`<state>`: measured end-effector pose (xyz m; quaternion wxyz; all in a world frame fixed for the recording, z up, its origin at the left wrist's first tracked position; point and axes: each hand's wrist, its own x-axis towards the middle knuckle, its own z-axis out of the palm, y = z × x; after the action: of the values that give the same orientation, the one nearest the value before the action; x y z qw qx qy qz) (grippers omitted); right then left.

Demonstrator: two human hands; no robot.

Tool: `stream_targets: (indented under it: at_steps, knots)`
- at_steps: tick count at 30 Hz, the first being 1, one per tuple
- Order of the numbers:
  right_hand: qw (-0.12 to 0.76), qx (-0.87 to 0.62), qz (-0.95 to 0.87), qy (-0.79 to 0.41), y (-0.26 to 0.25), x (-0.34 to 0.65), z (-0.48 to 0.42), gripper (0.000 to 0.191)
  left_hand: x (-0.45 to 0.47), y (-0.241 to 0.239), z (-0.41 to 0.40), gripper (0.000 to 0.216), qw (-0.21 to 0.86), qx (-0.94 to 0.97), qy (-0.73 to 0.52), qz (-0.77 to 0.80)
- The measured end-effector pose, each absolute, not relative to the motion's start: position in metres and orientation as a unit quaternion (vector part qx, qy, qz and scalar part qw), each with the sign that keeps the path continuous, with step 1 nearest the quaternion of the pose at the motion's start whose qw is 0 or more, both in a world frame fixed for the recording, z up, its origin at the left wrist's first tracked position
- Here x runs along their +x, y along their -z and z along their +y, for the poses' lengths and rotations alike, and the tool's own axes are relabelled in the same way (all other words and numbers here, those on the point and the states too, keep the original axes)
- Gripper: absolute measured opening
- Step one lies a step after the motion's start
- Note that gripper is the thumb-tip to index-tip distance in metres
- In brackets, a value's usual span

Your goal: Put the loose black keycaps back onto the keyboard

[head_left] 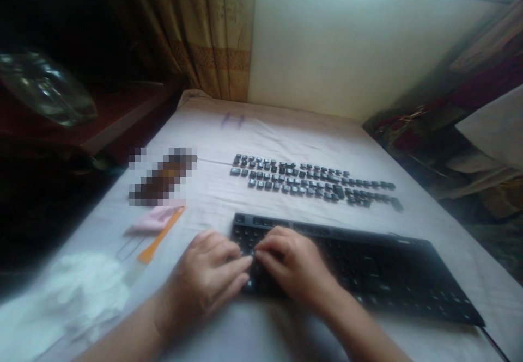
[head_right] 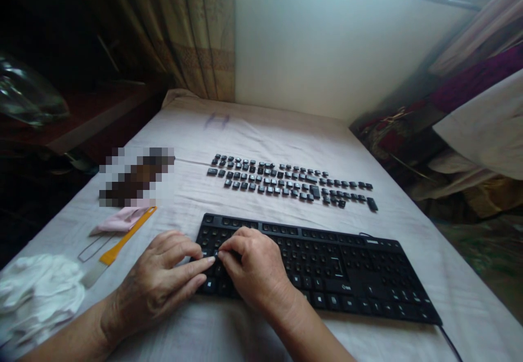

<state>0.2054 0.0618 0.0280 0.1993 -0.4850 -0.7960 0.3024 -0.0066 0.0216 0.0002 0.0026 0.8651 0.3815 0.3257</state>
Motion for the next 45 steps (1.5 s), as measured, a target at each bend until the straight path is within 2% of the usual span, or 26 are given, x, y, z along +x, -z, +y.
stream_targets:
  at_steps: [22, 33, 45]
  knots:
    - [0.17, -0.509, -0.802, -0.262, -0.027, 0.2, 0.059, 0.015, -0.001, -0.005, 0.024, 0.019, -0.013, 0.866, -0.325, 0.379]
    - [0.272, -0.479, -0.681, -0.483, -0.034, 0.224, 0.078, 0.014, -0.003, -0.003, 0.025, 0.017, 0.003, 0.866, -0.334, 0.372]
    - [0.276, -0.482, -0.664, -0.501, -0.036, 0.224, 0.081, 0.019, -0.005, 0.005, 0.025, 0.021, 0.002, 0.861, -0.345, 0.374]
